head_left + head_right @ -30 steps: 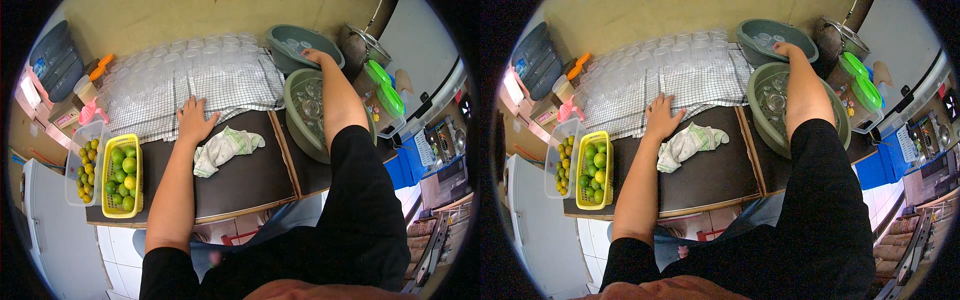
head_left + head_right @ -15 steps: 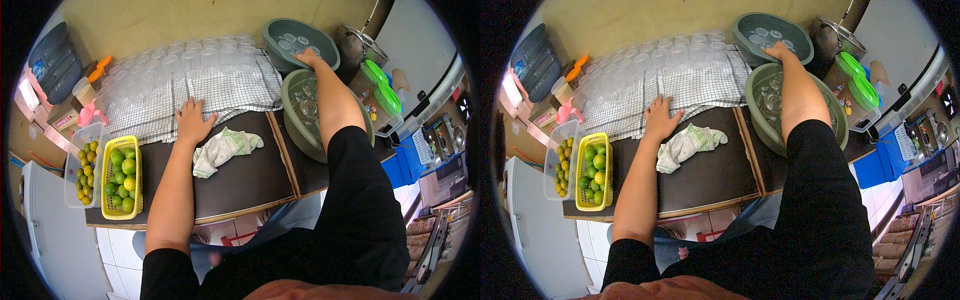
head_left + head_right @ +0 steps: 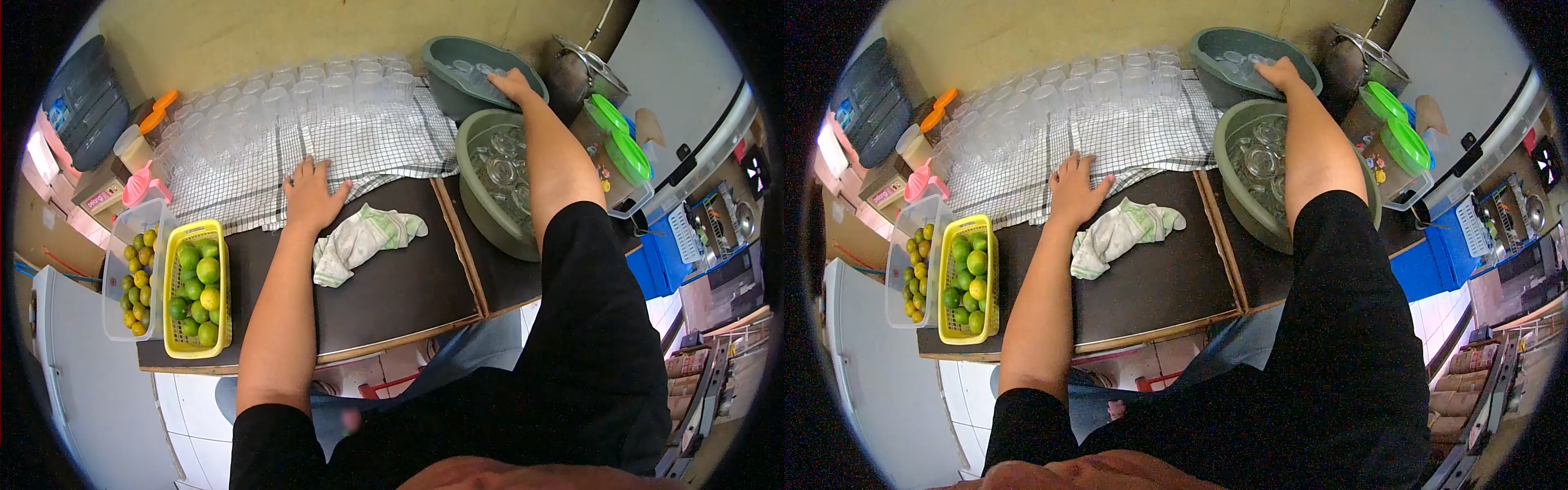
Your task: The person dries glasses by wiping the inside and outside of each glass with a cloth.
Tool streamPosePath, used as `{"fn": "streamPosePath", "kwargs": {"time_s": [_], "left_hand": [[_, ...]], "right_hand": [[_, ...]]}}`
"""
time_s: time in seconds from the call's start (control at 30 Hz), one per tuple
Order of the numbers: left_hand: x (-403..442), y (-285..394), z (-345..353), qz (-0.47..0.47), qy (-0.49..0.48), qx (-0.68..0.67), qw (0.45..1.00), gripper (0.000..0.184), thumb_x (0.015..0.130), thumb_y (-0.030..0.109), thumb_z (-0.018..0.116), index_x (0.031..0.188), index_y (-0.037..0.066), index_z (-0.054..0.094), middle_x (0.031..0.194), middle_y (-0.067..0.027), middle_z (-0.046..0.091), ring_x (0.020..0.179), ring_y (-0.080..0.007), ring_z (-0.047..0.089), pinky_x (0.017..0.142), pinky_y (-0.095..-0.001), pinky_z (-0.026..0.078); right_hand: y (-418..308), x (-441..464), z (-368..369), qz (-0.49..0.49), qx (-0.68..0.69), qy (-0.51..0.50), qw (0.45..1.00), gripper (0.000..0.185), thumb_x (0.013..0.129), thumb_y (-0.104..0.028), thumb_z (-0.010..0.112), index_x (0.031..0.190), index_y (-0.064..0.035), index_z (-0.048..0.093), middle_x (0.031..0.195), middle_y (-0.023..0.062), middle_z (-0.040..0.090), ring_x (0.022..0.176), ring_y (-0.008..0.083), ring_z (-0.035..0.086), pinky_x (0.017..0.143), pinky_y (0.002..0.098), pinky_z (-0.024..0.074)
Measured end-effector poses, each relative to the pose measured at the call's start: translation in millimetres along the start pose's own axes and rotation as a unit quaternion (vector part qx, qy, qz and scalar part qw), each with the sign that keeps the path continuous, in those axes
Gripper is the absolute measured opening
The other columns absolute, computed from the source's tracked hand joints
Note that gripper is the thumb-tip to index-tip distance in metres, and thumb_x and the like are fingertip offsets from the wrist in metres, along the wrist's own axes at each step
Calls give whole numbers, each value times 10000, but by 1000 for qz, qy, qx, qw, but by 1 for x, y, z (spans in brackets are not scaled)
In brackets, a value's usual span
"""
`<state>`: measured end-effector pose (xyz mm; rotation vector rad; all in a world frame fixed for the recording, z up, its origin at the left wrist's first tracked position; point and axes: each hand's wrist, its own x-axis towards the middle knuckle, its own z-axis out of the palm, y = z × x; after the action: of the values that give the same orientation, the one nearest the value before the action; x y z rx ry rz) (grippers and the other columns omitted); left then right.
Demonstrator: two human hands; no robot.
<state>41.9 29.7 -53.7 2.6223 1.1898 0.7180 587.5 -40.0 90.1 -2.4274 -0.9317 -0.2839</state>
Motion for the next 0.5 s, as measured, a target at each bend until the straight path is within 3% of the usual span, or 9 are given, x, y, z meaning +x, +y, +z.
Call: {"fn": "streamPosePath", "kwargs": {"time_s": [0.03, 0.1, 0.13, 0.17, 0.23, 0.27, 0.3, 0.37, 0.5], "left_hand": [[0, 0, 0, 1, 0, -1, 1000, 730, 956, 562, 635, 1495, 78, 546, 1625, -253, 417, 1543, -396, 339, 1243, -640, 199], [0, 0, 0, -1, 2, 4, 1000, 727, 958, 565, 633, 1490, 77, 548, 1614, -252, 429, 1536, -390, 348, 1241, -641, 203], [0, 0, 1, 1, 2, 3, 1000, 727, 958, 565, 633, 1490, 77, 548, 1614, -252, 429, 1536, -390, 348, 1241, -641, 203], [-1, 0, 2, 1, 6, 4, 1000, 726, 958, 564, 634, 1487, 74, 549, 1610, -250, 434, 1533, -388, 351, 1239, -642, 205], [-1, 0, 2, 2, 13, 2, 1000, 725, 958, 563, 634, 1485, 72, 550, 1606, -249, 438, 1531, -385, 354, 1238, -643, 206], [-1, 0, 2, 2, 12, -1, 1000, 726, 958, 557, 638, 1485, 67, 548, 1607, -247, 438, 1532, -384, 353, 1237, -645, 206], [-1, -2, 2, 1, 12, -3, 1000, 726, 957, 552, 642, 1486, 63, 546, 1608, -246, 438, 1532, -383, 353, 1237, -647, 206], [0, -5, 4, 2, 14, -16, 1000, 727, 955, 540, 651, 1485, 55, 544, 1608, -250, 434, 1532, -387, 351, 1236, -648, 208], [-1, -2, -3, 17, 102, -103, 989, 594, 976, 464, 670, 1404, 59, 593, 1423, -153, 618, 1384, -335, 514, 1184, -606, 300]], "right_hand": [[0, 2, -6, 1, 0, 1, 1000, 887, 785, -616, 782, 1206, 158, 677, 1269, 316, 692, 1150, 410, 706, 975, 467, 560], [-6, 5, -31, 94, 200, -109, 969, 804, 799, -565, 777, 1213, 116, 662, 1149, 258, 713, 993, 350, 741, 850, 433, 582], [-10, -3, -41, 105, 278, -94, 950, 718, 810, -519, 772, 1227, 51, 641, 1085, 201, 702, 893, 268, 739, 744, 381, 568], [-19, -9, -49, 105, 277, -92, 951, 718, 810, -519, 772, 1227, 51, 641, 1085, 201, 702, 893, 268, 739, 744, 381, 568], [-35, -15, -63, 79, 418, -75, 902, 678, 822, -478, 772, 1274, 3, 617, 1128, 179, 698, 900, 254, 741, 705, 346, 558], [-45, -21, -76, 60, 445, -113, 886, 571, 878, -426, 737, 1271, -34, 607, 1228, 196, 666, 918, 232, 740, 742, 322, 571], [-58, -29, -85, 58, 445, -112, 887, 571, 878, -426, 737, 1271, -34, 607, 1228, 196, 666, 918, 232, 740, 742, 322, 571], [-86, -43, -99, 37, 533, -162, 830, 492, 919, -336, 736, 1272, -39, 563, 1396, 190, 585, 1094, 338, 717, 847, 363, 585], [-150, -117, -126, 14, 601, -230, 766, 469, 948, -237, 694, 1300, 15, 514, 1440, 265, 524, 1108, 393, 705, 893, 408, 612]]}}
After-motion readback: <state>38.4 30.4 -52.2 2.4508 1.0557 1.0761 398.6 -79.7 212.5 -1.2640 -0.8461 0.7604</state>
